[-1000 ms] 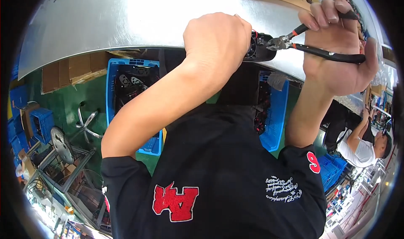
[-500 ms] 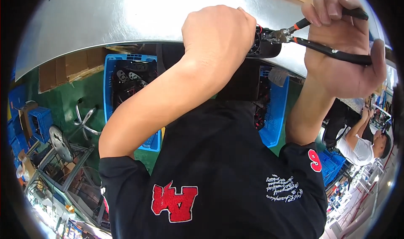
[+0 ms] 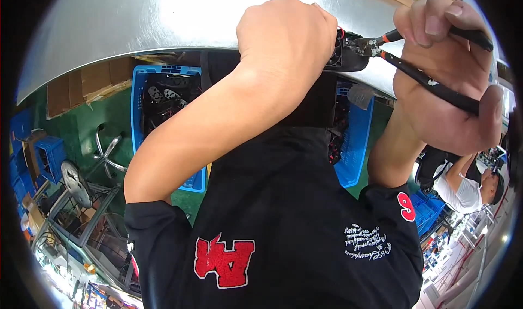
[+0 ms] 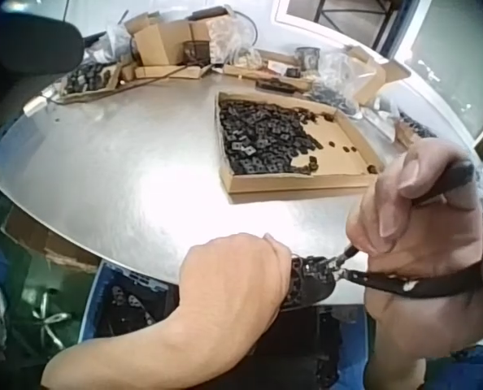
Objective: Assembling electronic components and sorting handheld devices at a factory workstation.
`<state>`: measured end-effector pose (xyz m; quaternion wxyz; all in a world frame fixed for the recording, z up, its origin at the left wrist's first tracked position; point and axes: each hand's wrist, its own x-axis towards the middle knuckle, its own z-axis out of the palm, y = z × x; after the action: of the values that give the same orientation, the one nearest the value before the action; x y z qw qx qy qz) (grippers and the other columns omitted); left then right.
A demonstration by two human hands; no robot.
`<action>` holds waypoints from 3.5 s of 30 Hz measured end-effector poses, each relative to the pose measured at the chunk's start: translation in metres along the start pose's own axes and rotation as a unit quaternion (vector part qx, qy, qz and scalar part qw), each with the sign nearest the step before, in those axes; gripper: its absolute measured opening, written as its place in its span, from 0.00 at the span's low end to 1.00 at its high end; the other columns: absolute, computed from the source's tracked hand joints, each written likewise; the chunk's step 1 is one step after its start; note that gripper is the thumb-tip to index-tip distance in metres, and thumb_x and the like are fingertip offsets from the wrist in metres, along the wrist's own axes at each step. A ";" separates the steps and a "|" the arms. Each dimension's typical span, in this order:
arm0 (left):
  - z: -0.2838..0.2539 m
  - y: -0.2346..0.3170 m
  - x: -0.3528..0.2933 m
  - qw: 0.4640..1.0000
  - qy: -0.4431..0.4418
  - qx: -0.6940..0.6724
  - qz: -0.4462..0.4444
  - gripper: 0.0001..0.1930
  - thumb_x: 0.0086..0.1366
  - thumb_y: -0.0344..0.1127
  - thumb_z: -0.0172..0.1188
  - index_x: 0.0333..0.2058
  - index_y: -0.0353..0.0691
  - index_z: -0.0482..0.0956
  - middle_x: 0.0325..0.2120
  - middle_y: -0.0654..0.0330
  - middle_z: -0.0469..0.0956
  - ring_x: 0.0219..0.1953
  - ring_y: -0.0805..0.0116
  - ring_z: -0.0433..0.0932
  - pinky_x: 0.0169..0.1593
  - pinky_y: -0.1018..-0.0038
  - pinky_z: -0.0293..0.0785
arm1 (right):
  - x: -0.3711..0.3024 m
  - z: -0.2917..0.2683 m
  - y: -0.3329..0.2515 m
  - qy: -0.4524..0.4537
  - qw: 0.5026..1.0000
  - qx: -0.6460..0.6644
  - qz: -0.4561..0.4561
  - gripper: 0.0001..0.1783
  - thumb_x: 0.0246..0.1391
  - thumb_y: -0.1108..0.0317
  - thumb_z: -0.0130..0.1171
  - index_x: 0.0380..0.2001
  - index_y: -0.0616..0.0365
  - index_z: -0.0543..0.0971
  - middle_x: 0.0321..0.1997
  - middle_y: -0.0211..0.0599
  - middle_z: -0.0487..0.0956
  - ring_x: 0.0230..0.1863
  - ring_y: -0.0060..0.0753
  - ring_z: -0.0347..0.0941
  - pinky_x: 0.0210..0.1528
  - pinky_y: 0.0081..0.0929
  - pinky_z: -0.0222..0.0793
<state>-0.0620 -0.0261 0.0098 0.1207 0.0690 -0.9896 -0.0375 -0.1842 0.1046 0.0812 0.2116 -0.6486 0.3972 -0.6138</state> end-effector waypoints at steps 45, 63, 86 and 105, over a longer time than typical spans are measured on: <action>-0.001 -0.010 -0.001 0.920 0.018 -0.386 -0.074 0.15 0.57 0.48 0.64 0.37 0.46 0.81 0.31 0.61 0.82 0.37 0.67 0.82 0.41 0.71 0.77 | 0.012 -0.023 0.041 0.106 0.945 -0.088 0.296 0.30 0.53 0.51 0.58 0.38 0.77 0.77 0.36 0.48 0.79 0.35 0.38 0.76 0.36 0.26 0.72; -0.006 -0.008 0.001 0.999 -0.032 0.025 0.028 0.05 0.54 0.30 0.58 0.30 0.42 0.81 0.20 0.60 0.79 0.24 0.61 0.81 0.22 0.69 0.75 | -0.009 -0.002 0.019 0.121 0.984 0.134 -0.010 0.45 0.49 0.41 0.44 0.57 0.72 0.64 0.41 0.41 0.67 0.37 0.30 0.57 0.40 0.31 0.52; 0.000 -0.007 0.005 0.999 -0.014 -0.025 0.025 0.09 0.55 0.30 0.57 0.34 0.35 0.79 0.16 0.55 0.77 0.19 0.57 0.79 0.20 0.65 0.76 | -0.023 0.004 0.009 0.086 0.995 0.012 -0.048 0.49 0.48 0.35 0.49 0.60 0.67 0.65 0.43 0.42 0.69 0.37 0.30 0.58 0.38 0.30 0.51; 0.000 -0.010 0.001 0.998 0.040 -0.007 0.040 0.11 0.54 0.30 0.58 0.36 0.34 0.78 0.16 0.55 0.77 0.19 0.57 0.79 0.19 0.66 0.75 | -0.031 0.020 0.001 0.023 0.987 -0.154 -0.038 0.58 0.42 0.26 0.59 0.62 0.64 0.61 0.42 0.49 0.72 0.37 0.33 0.64 0.39 0.35 0.58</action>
<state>-0.0615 -0.0357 0.0092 0.1625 0.0299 -0.9855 -0.0371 -0.1627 0.1235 0.0577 0.0765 -0.6737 0.4669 -0.5678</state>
